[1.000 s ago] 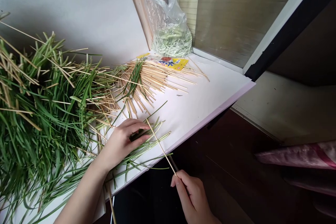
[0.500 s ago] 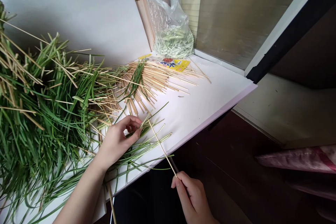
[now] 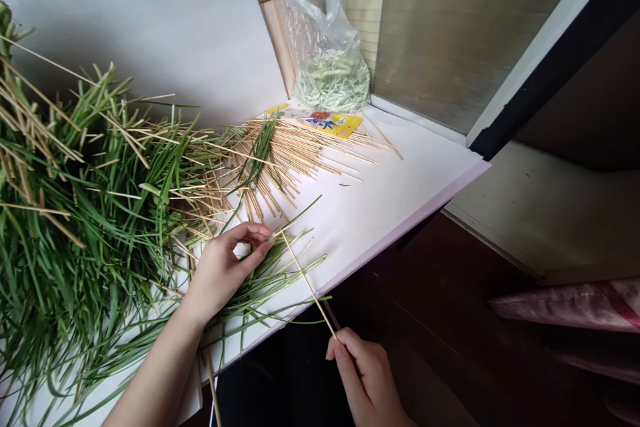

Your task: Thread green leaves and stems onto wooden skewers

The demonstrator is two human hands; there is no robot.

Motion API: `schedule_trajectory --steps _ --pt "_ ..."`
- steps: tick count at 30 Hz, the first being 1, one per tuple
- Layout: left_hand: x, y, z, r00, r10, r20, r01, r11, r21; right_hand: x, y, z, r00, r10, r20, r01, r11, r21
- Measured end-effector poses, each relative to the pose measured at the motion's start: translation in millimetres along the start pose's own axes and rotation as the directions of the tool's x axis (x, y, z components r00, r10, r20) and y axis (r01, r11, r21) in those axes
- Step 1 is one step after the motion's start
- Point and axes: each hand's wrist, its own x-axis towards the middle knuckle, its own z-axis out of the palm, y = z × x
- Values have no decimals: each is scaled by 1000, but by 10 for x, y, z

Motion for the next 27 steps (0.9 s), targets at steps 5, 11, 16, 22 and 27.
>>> schedule_trajectory --steps 5,11,16,22,27 --pt "-9 10 -1 985 105 -136 -91 990 105 14 -15 2 1000 -14 0 14 1000 -22" --pt "-16 32 -16 970 124 -208 -92 983 157 33 -31 -3 1000 -24 -9 23 999 -40" --pt "-22 51 8 994 -24 -105 20 999 -38 18 -31 -2 999 -32 9 32 998 -50" --pt "-25 33 57 989 -33 -142 17 994 -109 13 -33 -10 999 -34 22 35 998 -55" --pt "-27 12 69 989 4 -148 -19 995 -97 23 -44 -13 999 -36 10 36 998 -56"
